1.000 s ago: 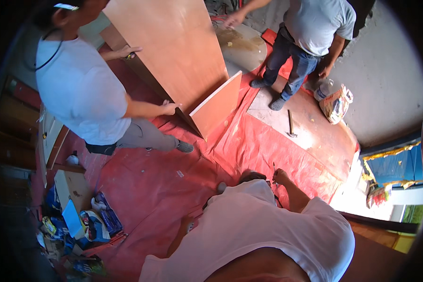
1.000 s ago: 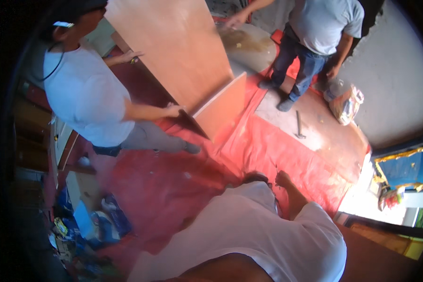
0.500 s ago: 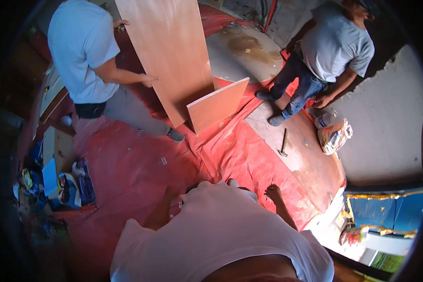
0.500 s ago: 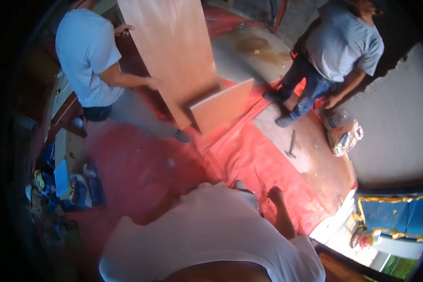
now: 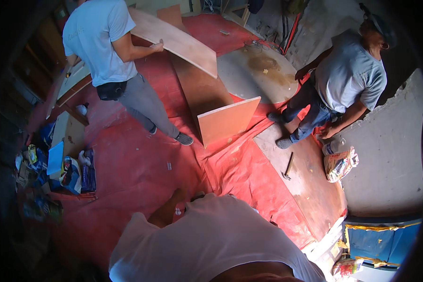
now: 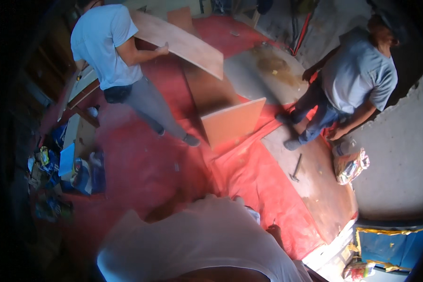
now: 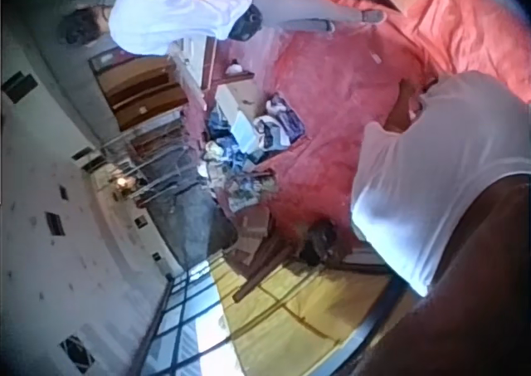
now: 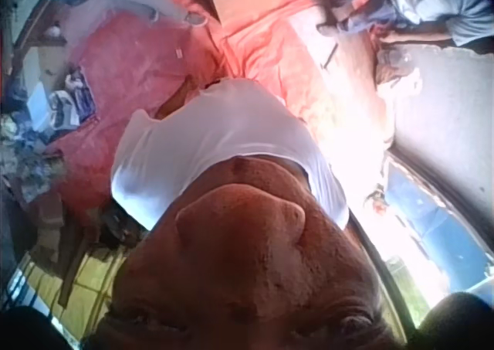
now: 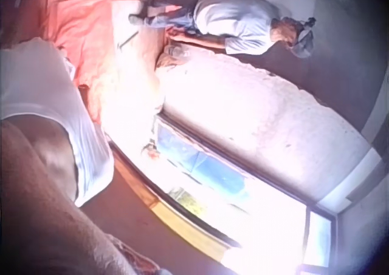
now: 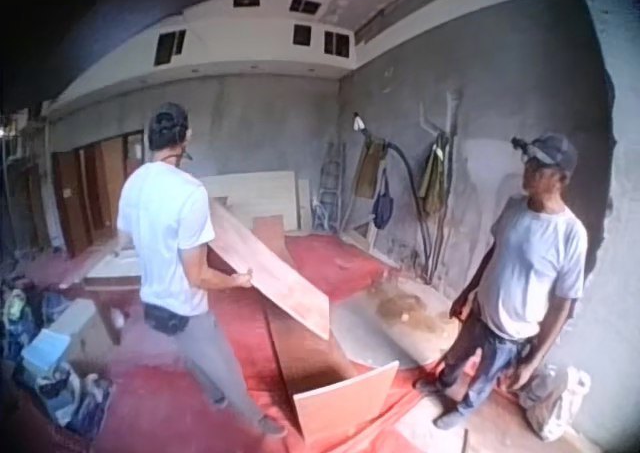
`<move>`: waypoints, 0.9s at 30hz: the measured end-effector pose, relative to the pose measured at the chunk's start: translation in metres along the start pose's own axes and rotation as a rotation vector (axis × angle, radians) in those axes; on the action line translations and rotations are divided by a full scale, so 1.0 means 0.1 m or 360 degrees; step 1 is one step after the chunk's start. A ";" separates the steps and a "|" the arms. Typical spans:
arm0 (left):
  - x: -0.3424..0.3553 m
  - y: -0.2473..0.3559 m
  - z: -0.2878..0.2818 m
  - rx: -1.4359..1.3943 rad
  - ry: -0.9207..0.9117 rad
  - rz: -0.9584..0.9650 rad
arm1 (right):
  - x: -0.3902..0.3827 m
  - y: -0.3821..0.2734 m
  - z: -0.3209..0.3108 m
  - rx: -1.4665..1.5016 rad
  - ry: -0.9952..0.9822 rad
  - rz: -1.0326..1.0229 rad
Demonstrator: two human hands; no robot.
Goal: The person measures and marks wooden boards using a pencil and a measuring tape, then scrapes the edge of a board using a hand tool.
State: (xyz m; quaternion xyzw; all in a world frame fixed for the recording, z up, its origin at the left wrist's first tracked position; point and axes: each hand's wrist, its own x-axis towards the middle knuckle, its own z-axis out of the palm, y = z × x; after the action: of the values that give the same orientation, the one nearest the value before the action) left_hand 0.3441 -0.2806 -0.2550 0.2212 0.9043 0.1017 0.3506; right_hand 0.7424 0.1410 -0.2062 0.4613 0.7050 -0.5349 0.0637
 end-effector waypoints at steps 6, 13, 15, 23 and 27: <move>-0.27 -0.25 0.17 0.0012 -0.0171 -0.0150 | 0.17 -0.33 -0.09 0.0435 0.0048 -0.0069; -0.35 -0.11 0.25 -0.0072 0.0047 -0.0184 | 0.54 -0.37 -0.16 0.0048 -0.0096 -0.0118; -0.28 0.06 0.19 -0.0046 0.0124 -0.0136 | 0.63 -0.23 -0.19 -0.0031 -0.0140 -0.0112; -0.50 0.27 0.20 0.0024 0.0611 -0.0218 | 1.12 0.00 -0.36 -0.0511 -0.0422 -0.0183; -0.75 0.02 0.23 -0.0204 0.0448 -0.0462 | 1.34 0.06 -0.38 -0.0804 -0.0488 -0.0318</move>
State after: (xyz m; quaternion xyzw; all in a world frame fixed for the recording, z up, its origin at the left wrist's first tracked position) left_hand 0.4091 -0.3134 -0.2272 0.0493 0.9584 0.1373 0.2452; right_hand 0.6865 0.2502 -0.2729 0.2731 0.8397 -0.4097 0.2291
